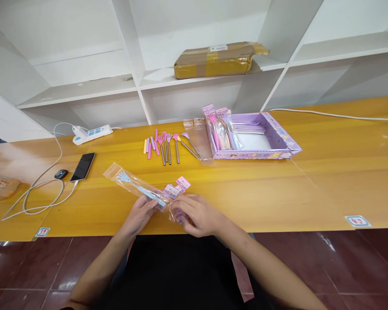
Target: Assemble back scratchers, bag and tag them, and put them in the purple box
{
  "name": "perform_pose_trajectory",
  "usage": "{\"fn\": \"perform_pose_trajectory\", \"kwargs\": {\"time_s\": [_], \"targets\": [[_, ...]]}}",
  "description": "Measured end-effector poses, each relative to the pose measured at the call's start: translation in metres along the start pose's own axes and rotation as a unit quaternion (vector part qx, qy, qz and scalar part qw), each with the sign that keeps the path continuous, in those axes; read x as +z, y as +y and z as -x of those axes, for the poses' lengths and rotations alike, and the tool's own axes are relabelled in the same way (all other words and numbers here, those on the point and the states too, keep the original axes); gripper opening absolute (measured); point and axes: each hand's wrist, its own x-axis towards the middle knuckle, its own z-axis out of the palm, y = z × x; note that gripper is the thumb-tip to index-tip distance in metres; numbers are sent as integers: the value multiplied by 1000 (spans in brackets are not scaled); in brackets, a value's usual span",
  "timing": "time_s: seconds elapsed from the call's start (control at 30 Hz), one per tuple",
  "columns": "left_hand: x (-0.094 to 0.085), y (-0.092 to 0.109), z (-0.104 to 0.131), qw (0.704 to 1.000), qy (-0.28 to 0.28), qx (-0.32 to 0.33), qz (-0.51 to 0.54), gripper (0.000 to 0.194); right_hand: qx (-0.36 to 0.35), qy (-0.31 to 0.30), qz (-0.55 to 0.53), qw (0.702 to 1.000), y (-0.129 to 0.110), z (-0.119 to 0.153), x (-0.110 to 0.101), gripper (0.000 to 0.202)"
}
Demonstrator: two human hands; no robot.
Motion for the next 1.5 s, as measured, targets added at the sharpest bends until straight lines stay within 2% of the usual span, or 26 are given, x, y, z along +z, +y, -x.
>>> {"fn": "perform_pose_trajectory", "kwargs": {"time_s": [0.1,0.23,0.33,0.4,0.57,0.67,0.77,0.83,1.0,1.2,1.3,1.37,1.5], "targets": [[-2,-1,0,1000,1,-9,3,42,-11,20,24,999,2,0,1,26],[-7,-4,-1,998,-24,-2,-59,38,-39,63,84,994,4,0,5,16],[-6,-2,-2,992,-56,7,-109,40,-55,109,114,986,5,0,5,15],[-4,1,-1,987,-89,6,-132,43,-62,119,117,984,6,-1,4,17],[-3,6,2,972,-135,-2,-191,46,-54,83,81,992,8,-5,3,22],[-5,5,2,967,-146,2,-208,51,-45,90,73,992,9,-6,5,20],[-4,5,2,963,-184,1,-195,56,-45,100,74,991,9,-7,6,20],[-2,6,2,959,-201,-1,-200,52,-47,103,74,991,8,-7,6,21],[2,9,4,946,-190,0,-262,39,-49,104,69,991,9,-7,8,20],[3,9,5,945,-212,-1,-249,32,-17,99,73,992,12,-4,9,27],[3,8,6,950,-200,-10,-240,36,53,72,78,993,11,-2,6,40],[4,8,6,953,-197,-13,-230,40,91,44,71,992,9,-2,4,41],[6,9,7,956,-206,-22,-210,43,90,1,59,994,7,-2,2,33]]}}
